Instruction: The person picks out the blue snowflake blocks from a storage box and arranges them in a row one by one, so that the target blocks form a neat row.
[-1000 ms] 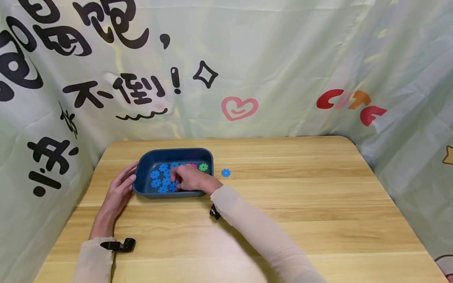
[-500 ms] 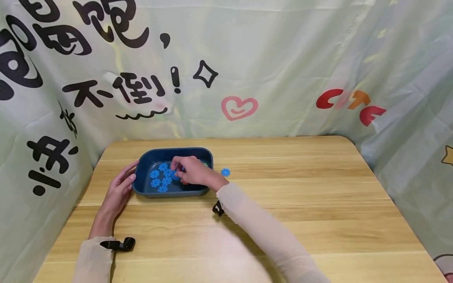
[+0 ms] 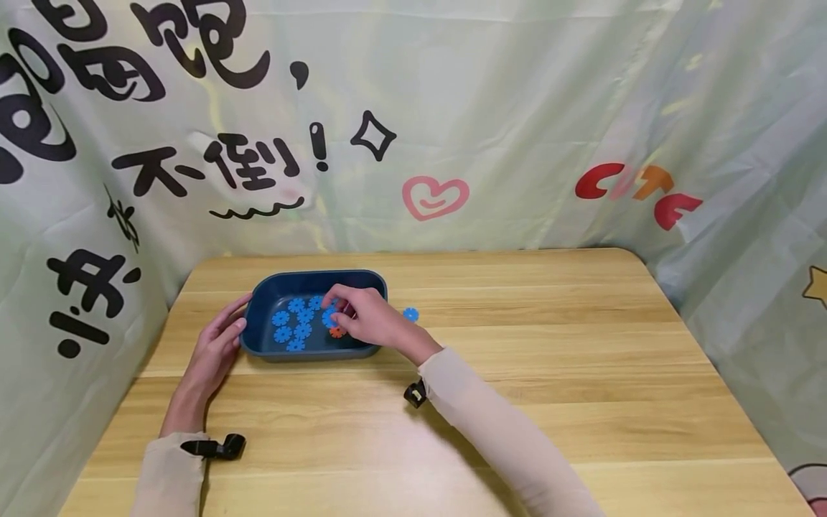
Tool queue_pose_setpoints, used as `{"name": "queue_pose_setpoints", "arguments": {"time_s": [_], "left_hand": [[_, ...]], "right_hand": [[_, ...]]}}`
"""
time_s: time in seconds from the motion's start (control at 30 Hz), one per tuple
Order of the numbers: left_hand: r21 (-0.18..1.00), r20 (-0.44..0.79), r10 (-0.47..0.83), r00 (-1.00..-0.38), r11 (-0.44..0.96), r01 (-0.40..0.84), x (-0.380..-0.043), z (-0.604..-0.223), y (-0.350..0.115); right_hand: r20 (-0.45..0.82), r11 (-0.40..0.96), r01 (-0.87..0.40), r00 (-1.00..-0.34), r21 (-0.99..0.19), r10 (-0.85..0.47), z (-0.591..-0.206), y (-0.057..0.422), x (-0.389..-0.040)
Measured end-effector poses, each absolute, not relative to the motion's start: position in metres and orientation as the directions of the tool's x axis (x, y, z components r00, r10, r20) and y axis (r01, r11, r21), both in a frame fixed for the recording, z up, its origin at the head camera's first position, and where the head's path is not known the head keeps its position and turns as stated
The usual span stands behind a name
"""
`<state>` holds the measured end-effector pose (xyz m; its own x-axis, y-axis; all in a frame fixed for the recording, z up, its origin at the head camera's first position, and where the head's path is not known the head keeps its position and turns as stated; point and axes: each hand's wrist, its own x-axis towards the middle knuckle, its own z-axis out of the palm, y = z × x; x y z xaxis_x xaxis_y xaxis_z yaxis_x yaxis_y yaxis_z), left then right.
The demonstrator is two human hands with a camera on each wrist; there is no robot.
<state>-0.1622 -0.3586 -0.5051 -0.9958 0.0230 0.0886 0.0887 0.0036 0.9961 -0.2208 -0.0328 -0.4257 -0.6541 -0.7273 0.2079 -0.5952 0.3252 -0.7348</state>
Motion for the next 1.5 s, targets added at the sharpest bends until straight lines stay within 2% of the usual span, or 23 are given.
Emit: {"name": "queue_pose_setpoints", "arguments": {"time_s": [0.17, 0.33, 0.47, 0.63, 0.93, 1.23, 1.33, 1.5], "left_hand": [[0.996, 0.093, 0.023, -0.995, -0.004, 0.093, -0.161, -0.505, -0.36], [0.993, 0.116, 0.025, -0.993, -0.032, 0.116, -0.162, -0.505, -0.359], [0.99, 0.131, 0.038, -0.991, -0.062, 0.129, -0.165, -0.505, -0.356], [0.993, 0.113, 0.032, -0.993, -0.023, 0.112, -0.168, -0.504, -0.356], [0.993, 0.115, 0.035, -0.993, -0.023, 0.114, -0.172, -0.504, -0.355], [0.994, 0.104, 0.036, -0.994, -0.03, 0.103, -0.167, -0.507, -0.356], [0.995, 0.101, 0.033, -0.994, -0.029, 0.1, -0.165, -0.507, -0.357], [0.995, 0.103, 0.028, -0.994, -0.02, 0.103, -0.162, -0.506, -0.359]], "right_hand": [[0.257, 0.289, -0.581, -0.678, -0.761, -0.689, -0.421, -0.021, -0.215], [0.255, 0.25, -0.513, -0.722, -0.821, -0.644, -0.422, -0.007, -0.208], [0.25, 0.253, -0.479, -0.757, -0.84, -0.603, -0.424, 0.005, -0.202], [0.27, 0.279, -0.485, -0.784, -0.829, -0.558, -0.423, 0.019, -0.198], [0.25, 0.219, -0.4, -0.83, -0.89, -0.498, -0.426, 0.04, -0.194], [0.173, 0.159, -0.272, -0.872, -0.949, -0.458, -0.438, 0.059, -0.199], [0.158, 0.162, -0.256, -0.876, -0.953, -0.455, -0.439, 0.064, -0.201], [0.163, 0.242, -0.289, -0.886, -0.926, -0.433, -0.438, 0.073, -0.204]]}}
